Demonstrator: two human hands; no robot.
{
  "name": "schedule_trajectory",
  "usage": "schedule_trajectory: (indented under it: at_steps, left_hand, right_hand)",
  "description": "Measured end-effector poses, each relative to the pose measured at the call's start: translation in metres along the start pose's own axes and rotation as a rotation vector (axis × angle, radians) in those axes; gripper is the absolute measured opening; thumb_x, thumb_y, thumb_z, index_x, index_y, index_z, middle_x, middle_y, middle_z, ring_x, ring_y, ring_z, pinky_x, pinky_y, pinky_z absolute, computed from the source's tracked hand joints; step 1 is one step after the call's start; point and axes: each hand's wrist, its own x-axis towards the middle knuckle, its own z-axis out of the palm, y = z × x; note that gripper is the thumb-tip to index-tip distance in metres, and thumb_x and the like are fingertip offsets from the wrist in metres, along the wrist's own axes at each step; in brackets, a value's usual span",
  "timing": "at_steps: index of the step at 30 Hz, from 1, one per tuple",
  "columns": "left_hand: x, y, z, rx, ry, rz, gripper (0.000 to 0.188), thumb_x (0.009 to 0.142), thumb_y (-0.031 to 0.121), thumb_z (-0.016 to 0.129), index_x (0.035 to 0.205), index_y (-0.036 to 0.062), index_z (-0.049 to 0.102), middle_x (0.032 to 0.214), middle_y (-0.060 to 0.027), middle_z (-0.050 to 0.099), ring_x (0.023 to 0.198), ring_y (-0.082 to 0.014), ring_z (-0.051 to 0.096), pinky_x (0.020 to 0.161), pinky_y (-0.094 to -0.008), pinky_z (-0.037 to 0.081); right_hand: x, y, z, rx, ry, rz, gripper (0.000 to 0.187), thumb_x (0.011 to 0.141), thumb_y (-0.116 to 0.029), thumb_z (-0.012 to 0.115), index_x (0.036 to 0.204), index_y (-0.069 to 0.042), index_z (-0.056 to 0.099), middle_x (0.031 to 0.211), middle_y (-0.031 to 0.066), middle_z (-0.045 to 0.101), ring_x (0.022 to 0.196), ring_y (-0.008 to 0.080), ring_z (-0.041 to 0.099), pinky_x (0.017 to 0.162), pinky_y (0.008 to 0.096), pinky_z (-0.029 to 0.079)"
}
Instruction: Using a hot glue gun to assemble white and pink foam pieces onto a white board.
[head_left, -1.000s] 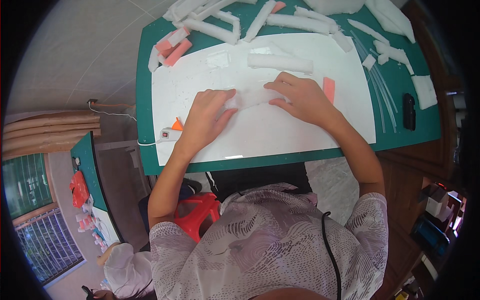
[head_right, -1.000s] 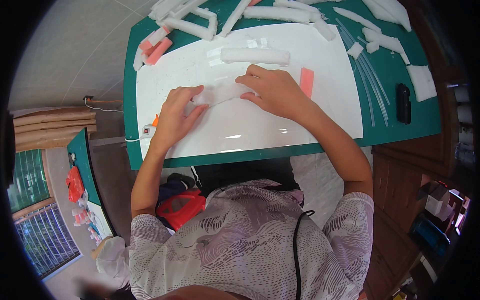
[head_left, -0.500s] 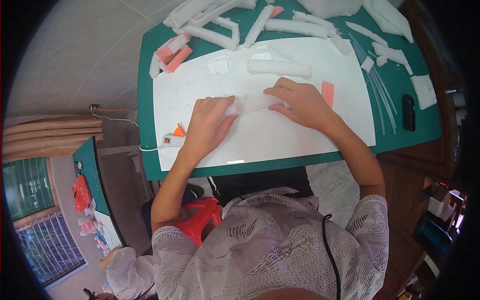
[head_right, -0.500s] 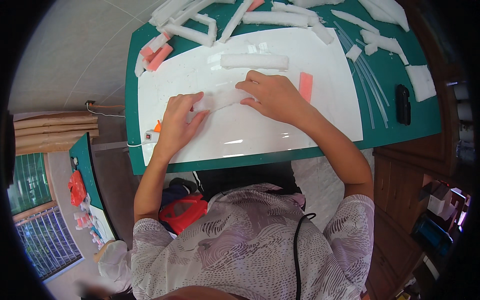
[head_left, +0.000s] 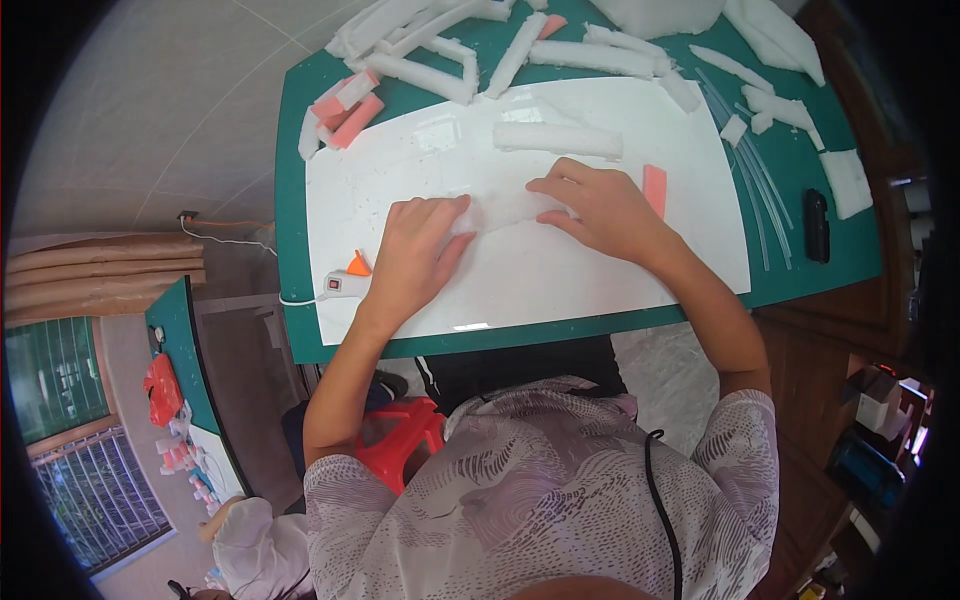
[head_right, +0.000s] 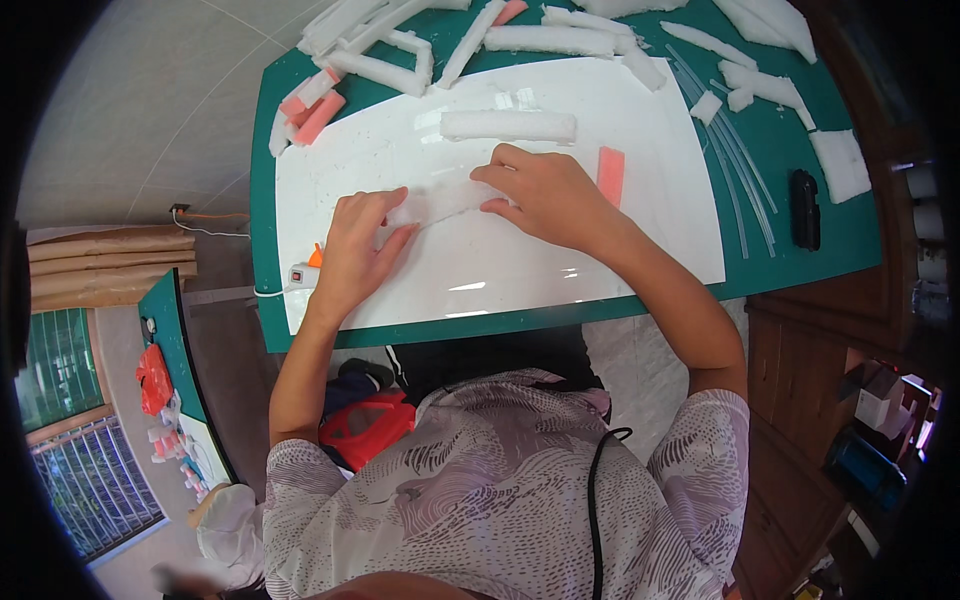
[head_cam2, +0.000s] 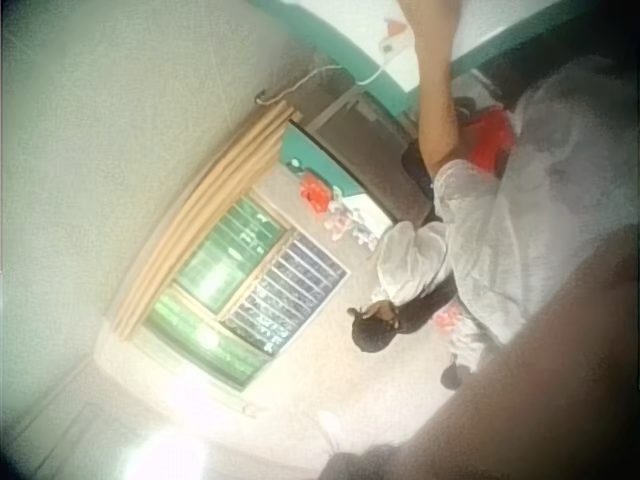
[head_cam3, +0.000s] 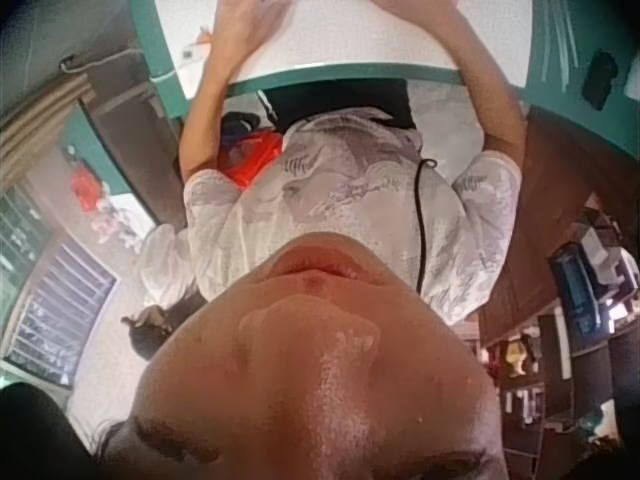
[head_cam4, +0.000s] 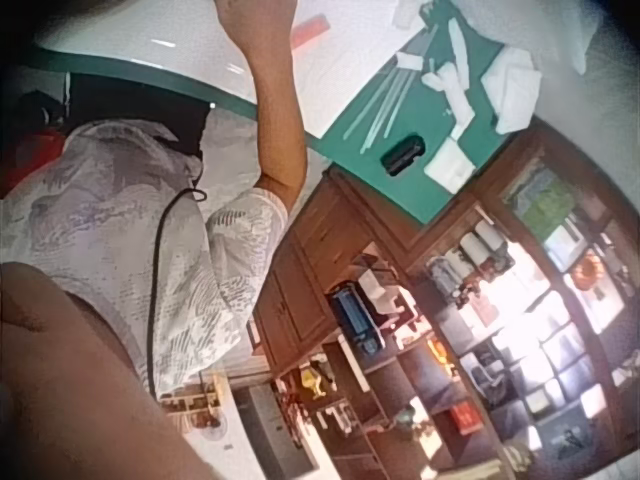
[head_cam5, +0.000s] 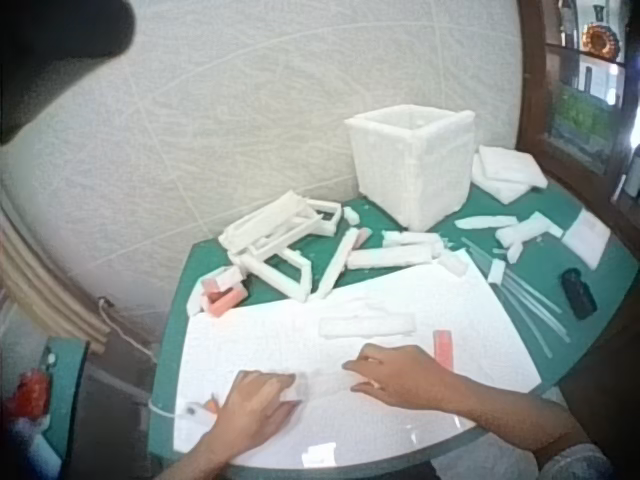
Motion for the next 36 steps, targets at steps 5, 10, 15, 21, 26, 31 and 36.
schedule_trajectory:
  at_steps: [5, 10, 15, 21, 26, 31, 36]
  left_hand:
    - [0.0005, 0.0002, 0.0001, 0.026, 0.013, 0.026, 0.038, 0.078, 0.009, 0.076, 0.113, 0.0031, 0.063, 0.098, -0.0110, 0.063, 0.087, -0.0263, 0.055, 0.081, -0.0360, 0.044]
    - [0.0007, 0.0023, -0.0011, -0.007, -0.010, -0.003, 0.038, 0.079, 0.007, 0.072, 0.114, 0.0032, 0.060, 0.100, -0.0098, 0.064, 0.093, -0.0270, 0.059, 0.084, -0.0374, 0.041]
    - [-0.0004, 0.0002, 0.0007, 0.004, -0.003, -0.010, 0.037, 0.078, 0.009, 0.076, 0.113, 0.0034, 0.063, 0.098, -0.0107, 0.064, 0.089, -0.0263, 0.055, 0.082, -0.0362, 0.043]
    - [0.0002, -0.0001, 0.0006, 0.006, 0.000, 0.001, 0.037, 0.078, 0.009, 0.076, 0.113, 0.0033, 0.063, 0.099, -0.0107, 0.064, 0.090, -0.0264, 0.056, 0.083, -0.0362, 0.043]
    - [-0.0001, 0.0004, 0.0003, -0.013, -0.009, -0.004, 0.039, 0.079, 0.007, 0.072, 0.115, 0.0035, 0.060, 0.100, -0.0105, 0.064, 0.094, -0.0276, 0.058, 0.086, -0.0386, 0.040]
    - [0.0000, -0.0006, 0.0009, 0.009, -0.014, 0.002, 0.037, 0.079, 0.009, 0.075, 0.113, 0.0029, 0.062, 0.102, -0.0107, 0.065, 0.092, -0.0261, 0.058, 0.086, -0.0361, 0.042]
    - [0.0005, -0.0003, -0.0002, 0.002, -0.009, 0.025, 0.037, 0.079, 0.007, 0.072, 0.114, 0.0042, 0.060, 0.100, -0.0104, 0.064, 0.093, -0.0275, 0.058, 0.086, -0.0384, 0.041]
  right_hand:
    - [0.0000, 0.0001, 0.0002, 0.003, 0.001, 0.003, 0.030, 0.084, -0.023, 0.072, 0.111, -0.010, 0.068, 0.102, 0.0067, 0.063, 0.078, 0.0242, 0.065, 0.070, 0.0329, 0.052]
    - [0.0001, 0.0004, 0.0004, -0.004, -0.009, 0.010, 0.030, 0.084, -0.023, 0.072, 0.112, -0.010, 0.068, 0.102, 0.0069, 0.064, 0.078, 0.0246, 0.065, 0.071, 0.0329, 0.052]
    - [-0.0002, 0.0013, 0.0007, 0.002, 0.008, -0.011, 0.031, 0.084, -0.023, 0.072, 0.112, -0.009, 0.068, 0.103, 0.0073, 0.064, 0.079, 0.0250, 0.065, 0.071, 0.0329, 0.052]
    - [-0.0002, 0.0002, -0.0002, 0.007, -0.009, 0.008, 0.031, 0.084, -0.023, 0.072, 0.112, -0.009, 0.068, 0.102, 0.0074, 0.064, 0.079, 0.0250, 0.065, 0.071, 0.0329, 0.052]
    - [-0.0001, 0.0012, 0.0007, 0.015, 0.006, -0.004, 0.031, 0.084, -0.022, 0.072, 0.111, -0.009, 0.068, 0.102, 0.0072, 0.064, 0.079, 0.0247, 0.065, 0.071, 0.0329, 0.052]
    - [-0.0001, 0.0019, 0.0007, 0.012, -0.006, 0.000, 0.031, 0.084, -0.023, 0.072, 0.111, -0.009, 0.068, 0.102, 0.0070, 0.064, 0.079, 0.0246, 0.065, 0.071, 0.0329, 0.052]
    - [0.0002, 0.0003, 0.0006, 0.003, -0.006, -0.003, 0.031, 0.085, -0.023, 0.071, 0.112, -0.009, 0.067, 0.103, 0.0071, 0.064, 0.079, 0.0243, 0.065, 0.070, 0.0324, 0.052]
